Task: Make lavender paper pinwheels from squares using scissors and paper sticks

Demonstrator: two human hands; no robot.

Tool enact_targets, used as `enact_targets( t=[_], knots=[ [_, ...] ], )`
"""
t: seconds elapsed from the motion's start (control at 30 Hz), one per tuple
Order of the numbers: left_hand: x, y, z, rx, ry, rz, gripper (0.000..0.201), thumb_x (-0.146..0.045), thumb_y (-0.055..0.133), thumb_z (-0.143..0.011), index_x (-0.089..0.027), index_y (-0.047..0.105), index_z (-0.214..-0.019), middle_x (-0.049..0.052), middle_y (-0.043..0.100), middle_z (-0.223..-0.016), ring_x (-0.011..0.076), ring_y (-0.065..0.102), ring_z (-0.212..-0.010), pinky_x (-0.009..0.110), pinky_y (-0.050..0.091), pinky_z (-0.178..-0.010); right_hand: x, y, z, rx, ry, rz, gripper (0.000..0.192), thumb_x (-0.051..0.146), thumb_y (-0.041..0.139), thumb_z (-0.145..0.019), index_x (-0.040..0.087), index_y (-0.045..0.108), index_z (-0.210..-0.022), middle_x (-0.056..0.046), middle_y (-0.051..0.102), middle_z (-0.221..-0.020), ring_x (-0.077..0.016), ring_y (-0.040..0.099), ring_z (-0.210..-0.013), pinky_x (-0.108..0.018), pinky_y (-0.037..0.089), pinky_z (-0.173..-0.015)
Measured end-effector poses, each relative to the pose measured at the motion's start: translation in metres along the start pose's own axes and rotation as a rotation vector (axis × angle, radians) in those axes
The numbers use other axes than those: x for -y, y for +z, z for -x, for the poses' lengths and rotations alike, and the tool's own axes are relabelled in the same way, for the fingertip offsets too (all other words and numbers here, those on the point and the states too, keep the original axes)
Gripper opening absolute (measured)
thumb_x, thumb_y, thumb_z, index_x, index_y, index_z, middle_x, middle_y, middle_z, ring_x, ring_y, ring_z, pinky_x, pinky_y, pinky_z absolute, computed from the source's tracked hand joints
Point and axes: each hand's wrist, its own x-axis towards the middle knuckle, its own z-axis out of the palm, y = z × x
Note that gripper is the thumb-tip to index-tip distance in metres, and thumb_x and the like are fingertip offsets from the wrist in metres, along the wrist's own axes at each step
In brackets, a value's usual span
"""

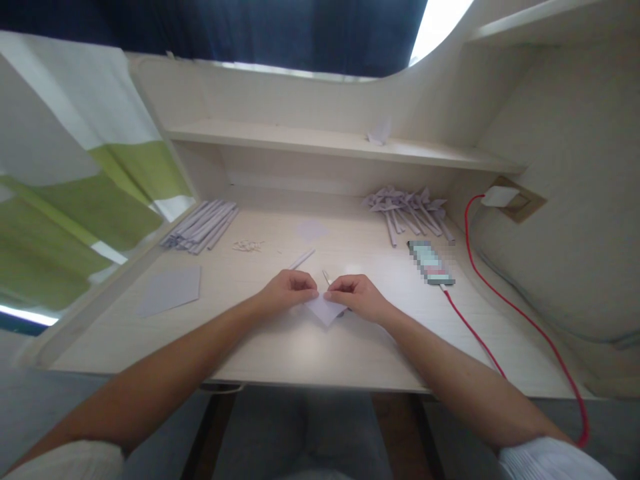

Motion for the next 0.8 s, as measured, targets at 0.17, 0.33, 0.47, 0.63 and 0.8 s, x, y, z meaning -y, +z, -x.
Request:
enact_targets(
  t=[0.17, 0.33, 0.47, 0.63, 0.8],
  knots=[
    [0.002, -0.002, -0.001, 0.009, 0.012, -0.037, 0.023, -0.034, 0.072, -0.076, -0.012, 0.070, -0.072, 0.002, 0.063, -0.068, 0.0118, 0.055, -0.063, 0.022, 0.042, -0.059, -0.003, -0.001, -0.002, -0.015, -0.022, 0.060, 0.022, 0.038, 0.077, -0.073, 0.016, 0.073, -0.075, -0.001, 0.065, -0.065, -0.0121, 0.055, -0.057, -0.025, 0.042, -0.053],
    [0.010, -0.004, -0.003, 0.017, 0.016, -0.071, 0.024, -0.036, 0.070, -0.079, -0.012, 0.069, -0.077, 0.003, 0.062, -0.070, 0.0121, 0.053, -0.064, 0.022, 0.040, -0.058, -0.001, 0.001, -0.001, -0.028, -0.014, 0.038, 0.023, 0.038, 0.077, -0.072, 0.015, 0.072, -0.073, -0.001, 0.065, -0.064, -0.0126, 0.056, -0.058, -0.025, 0.043, -0.055],
    [0.011, -0.004, -0.002, 0.031, 0.006, -0.082, 0.023, -0.036, 0.068, -0.081, -0.013, 0.069, -0.079, 0.002, 0.062, -0.070, 0.0116, 0.053, -0.063, 0.022, 0.040, -0.058, 0.000, 0.001, -0.001, -0.040, 0.006, 0.049, 0.022, 0.037, 0.076, -0.073, 0.016, 0.073, -0.073, -0.001, 0.065, -0.063, -0.0127, 0.056, -0.057, -0.025, 0.043, -0.054],
    [0.011, -0.008, -0.002, 0.024, -0.001, -0.078, 0.022, -0.036, 0.068, -0.080, -0.014, 0.068, -0.079, 0.001, 0.061, -0.070, 0.0116, 0.052, -0.063, 0.022, 0.038, -0.057, -0.003, -0.003, -0.002, -0.037, 0.039, 0.064, 0.023, 0.038, 0.074, -0.076, 0.015, 0.073, -0.079, -0.002, 0.066, -0.063, -0.0115, 0.057, -0.052, -0.023, 0.042, -0.049],
    [0.009, -0.010, -0.002, -0.017, -0.032, 0.008, 0.020, -0.033, 0.070, -0.077, -0.013, 0.067, -0.076, 0.001, 0.059, -0.067, 0.0116, 0.050, -0.061, 0.022, 0.037, -0.056, -0.004, -0.005, -0.003, -0.034, 0.048, 0.069, 0.025, 0.040, 0.073, -0.077, 0.015, 0.074, -0.080, -0.001, 0.065, -0.061, -0.0105, 0.055, -0.049, -0.023, 0.039, -0.047]
  ],
)
